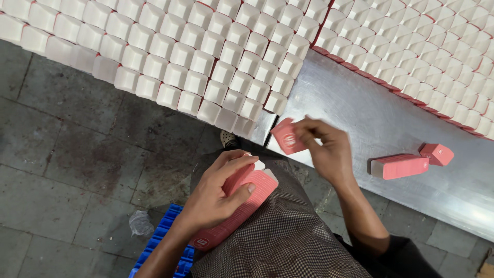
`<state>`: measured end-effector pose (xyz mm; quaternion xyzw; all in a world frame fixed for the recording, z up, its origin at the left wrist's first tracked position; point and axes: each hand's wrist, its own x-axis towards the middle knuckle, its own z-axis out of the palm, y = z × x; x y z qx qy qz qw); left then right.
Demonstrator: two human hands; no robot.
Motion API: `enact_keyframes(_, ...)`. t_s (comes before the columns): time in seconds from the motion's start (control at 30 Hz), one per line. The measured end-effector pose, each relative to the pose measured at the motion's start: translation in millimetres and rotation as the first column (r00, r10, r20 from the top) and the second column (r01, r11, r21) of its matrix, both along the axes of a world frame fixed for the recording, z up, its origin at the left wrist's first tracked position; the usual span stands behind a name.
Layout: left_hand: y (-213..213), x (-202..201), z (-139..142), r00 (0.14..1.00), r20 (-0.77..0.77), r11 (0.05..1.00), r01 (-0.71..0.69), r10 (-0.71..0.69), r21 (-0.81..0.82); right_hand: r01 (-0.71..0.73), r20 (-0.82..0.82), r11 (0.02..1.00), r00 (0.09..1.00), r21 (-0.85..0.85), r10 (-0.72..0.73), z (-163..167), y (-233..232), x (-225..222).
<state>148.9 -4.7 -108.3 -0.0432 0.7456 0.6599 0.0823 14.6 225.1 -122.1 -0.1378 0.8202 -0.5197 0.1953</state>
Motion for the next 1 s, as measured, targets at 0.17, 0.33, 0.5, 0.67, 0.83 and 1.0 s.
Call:
enact_keyframes(0.17,0.8,-0.8,0.0,0.998,-0.004,0.994,0.054,-0.055,-0.097,-0.298,0.317,0.952,0.911,0.066,0.263,3.3,-20.1,12.3)
enact_keyframes(0.33,2.8,1.7,1.6,1.0,-0.029,0.999,0.002,-0.004,-0.055,-0.285,0.255,0.958,0.928,0.016,0.272,-5.2,-14.4,6.7)
enact_keyframes(0.5,3.8,1.0,3.6,0.999,0.04,0.999,0.037,-0.036,-0.03,-0.298,0.453,0.954,0.855,0.028,0.253,-13.6,-11.6,11.6)
enact_keyframes(0.67,1.7,2.9,7.4,1.0,0.016,0.999,-0.024,0.025,-0.036,-0.093,0.333,0.993,0.941,0.077,0.063,-7.9,-1.9,-12.3)
enact_keyframes(0.83,3.0,0.3,6.1,0.999,0.033,1.0,0.011,-0.011,-0.019,-0.323,0.519,0.946,0.806,-0.015,0.284,-7.9,-9.5,6.2)
enact_keyframes(1.0,4.0,0.7,8.8,1.0,0.017,1.0,-0.001,0.001,-0.002,-0.291,0.439,0.955,0.867,0.065,0.234,-23.5,-1.5,7.1)
